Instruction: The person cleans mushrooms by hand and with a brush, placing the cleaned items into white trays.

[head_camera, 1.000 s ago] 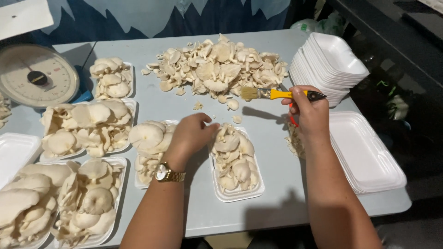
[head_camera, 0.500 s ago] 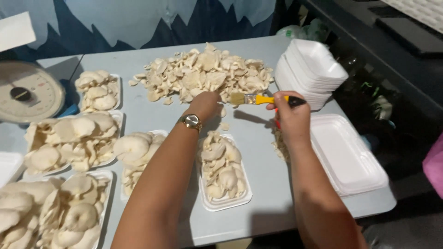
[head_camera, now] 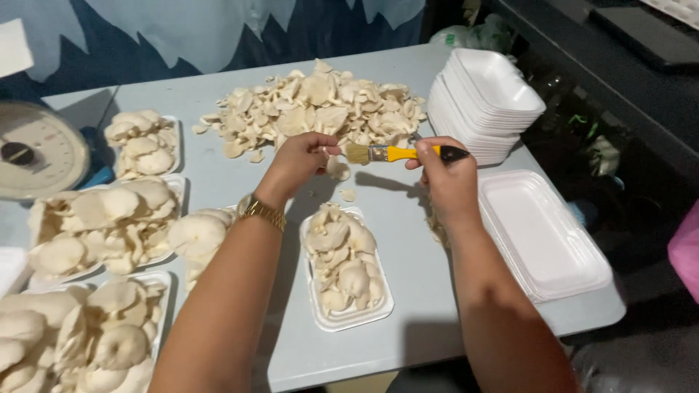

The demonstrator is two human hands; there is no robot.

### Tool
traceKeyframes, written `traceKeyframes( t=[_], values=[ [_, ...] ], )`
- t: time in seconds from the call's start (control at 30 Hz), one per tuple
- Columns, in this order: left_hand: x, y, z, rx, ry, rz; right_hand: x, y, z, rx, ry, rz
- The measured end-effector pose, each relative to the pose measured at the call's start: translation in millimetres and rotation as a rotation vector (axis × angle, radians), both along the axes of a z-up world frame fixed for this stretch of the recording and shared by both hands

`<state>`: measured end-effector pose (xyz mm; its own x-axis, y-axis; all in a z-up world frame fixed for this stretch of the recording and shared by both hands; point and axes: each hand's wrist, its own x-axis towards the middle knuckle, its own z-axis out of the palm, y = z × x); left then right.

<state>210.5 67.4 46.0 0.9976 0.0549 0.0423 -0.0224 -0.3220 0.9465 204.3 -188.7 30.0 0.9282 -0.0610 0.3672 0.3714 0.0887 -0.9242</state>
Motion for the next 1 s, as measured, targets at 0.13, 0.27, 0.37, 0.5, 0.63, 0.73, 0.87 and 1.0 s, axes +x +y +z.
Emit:
traceKeyframes(
  t=[0.13,0.27,0.37,0.5,0.63,0.73,0.87,1.0],
  values=[
    [-33,-2,-7,-0.339,0.018,0.037,10,5,-17,0.168,0.017,0.152],
    [-54,1,-30,-0.689,-0.046,0.035,13,10,-23,0.135,0.092,0.242],
    [-58,4,-43,-0.742,-0.087,0.106,17,5,-25,0.102,0.093,0.208],
    [-70,-1,-29,-0.626,-0.120,0.182,15,-2,-22,-0.080,0.039,0.108],
    [-72,3,-35,-0.391,-0.139,0.267,2,2,-11,-0.057,0.029,0.095],
    [-67,4,-41,-0.356,-0.131,0.333,4,4,-15,-0.012,-0.018,0.119],
    [-69,-3,-33,-0.409,-0.034,0.348,8,11,-26,0.028,-0.127,0.234],
    [-77,-7,-21,-0.458,-0.085,0.403,0,19,-16,-0.116,-0.176,0.220]
  ],
)
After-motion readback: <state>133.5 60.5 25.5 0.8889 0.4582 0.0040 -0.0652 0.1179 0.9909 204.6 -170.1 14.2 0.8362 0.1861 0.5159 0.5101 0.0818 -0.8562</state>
